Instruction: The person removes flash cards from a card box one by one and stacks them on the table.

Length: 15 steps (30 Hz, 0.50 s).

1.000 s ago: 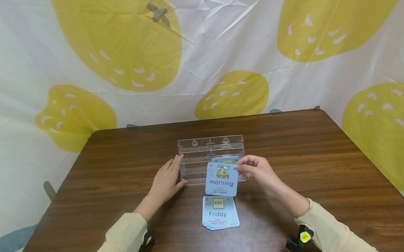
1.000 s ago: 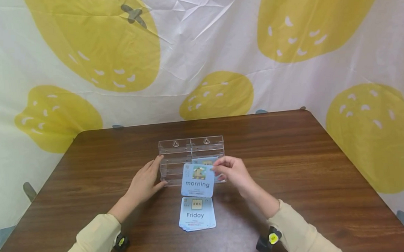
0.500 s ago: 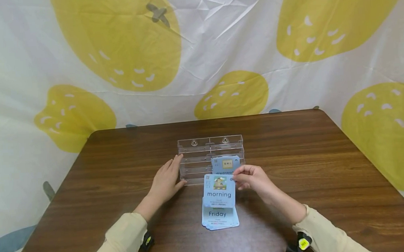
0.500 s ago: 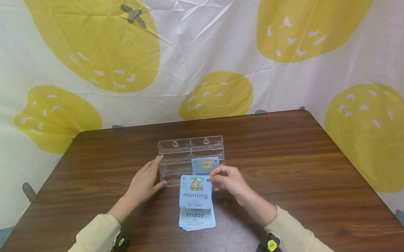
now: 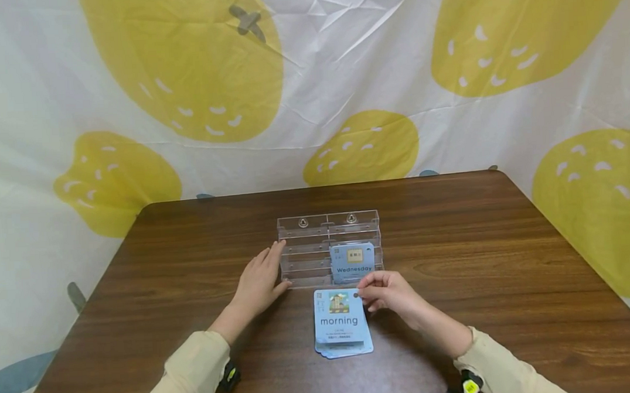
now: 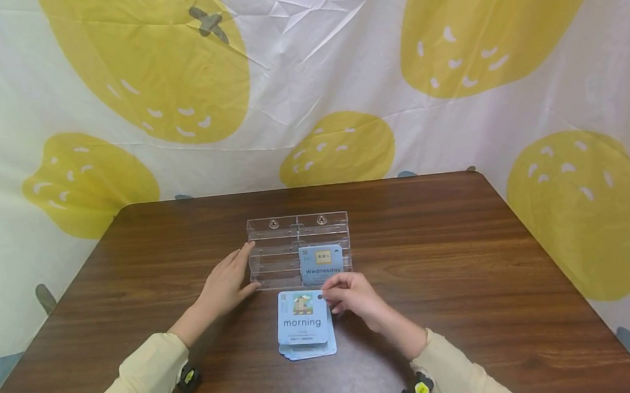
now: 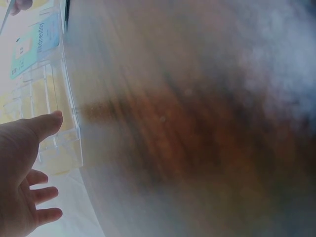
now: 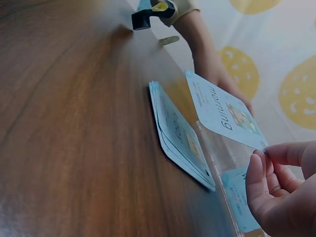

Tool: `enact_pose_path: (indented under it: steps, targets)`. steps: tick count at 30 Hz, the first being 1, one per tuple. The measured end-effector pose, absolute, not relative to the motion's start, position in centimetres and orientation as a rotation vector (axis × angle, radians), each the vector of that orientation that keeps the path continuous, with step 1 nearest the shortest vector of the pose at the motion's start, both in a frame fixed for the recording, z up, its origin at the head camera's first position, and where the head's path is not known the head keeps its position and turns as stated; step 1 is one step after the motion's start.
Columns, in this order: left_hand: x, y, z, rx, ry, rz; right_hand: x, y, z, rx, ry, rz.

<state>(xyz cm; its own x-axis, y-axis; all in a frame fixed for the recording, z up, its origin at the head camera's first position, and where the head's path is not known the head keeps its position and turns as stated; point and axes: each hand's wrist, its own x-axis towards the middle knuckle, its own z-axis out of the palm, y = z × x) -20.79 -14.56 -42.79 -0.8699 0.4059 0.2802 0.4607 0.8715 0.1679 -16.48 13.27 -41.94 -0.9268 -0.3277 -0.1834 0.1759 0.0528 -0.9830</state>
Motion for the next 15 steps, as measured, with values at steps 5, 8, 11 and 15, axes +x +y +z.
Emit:
enact_pose_path:
  steps: [5, 8, 11, 15]
  targets:
    - [-20.8, -14.6, -42.8, -0.656, -2.809, -0.335, -16.2, 13.3, -42.4, -0.125, 1.986, -1.886]
    - [-20.8, -14.6, -42.8, -0.655, -2.807, -0.331, -16.1, 13.3, -42.7, -0.122, 1.983, -1.855]
    - [-20.8, -14.6, -42.8, -0.654, -2.812, -0.332, -16.0, 13.4, -42.9, -0.130, 1.966, -1.837]
    - [-20.7, -14.5, -42.7, -0.652, -2.818, -0.343, -15.9, 13.3, -43.1, -0.150, 1.954, -1.819]
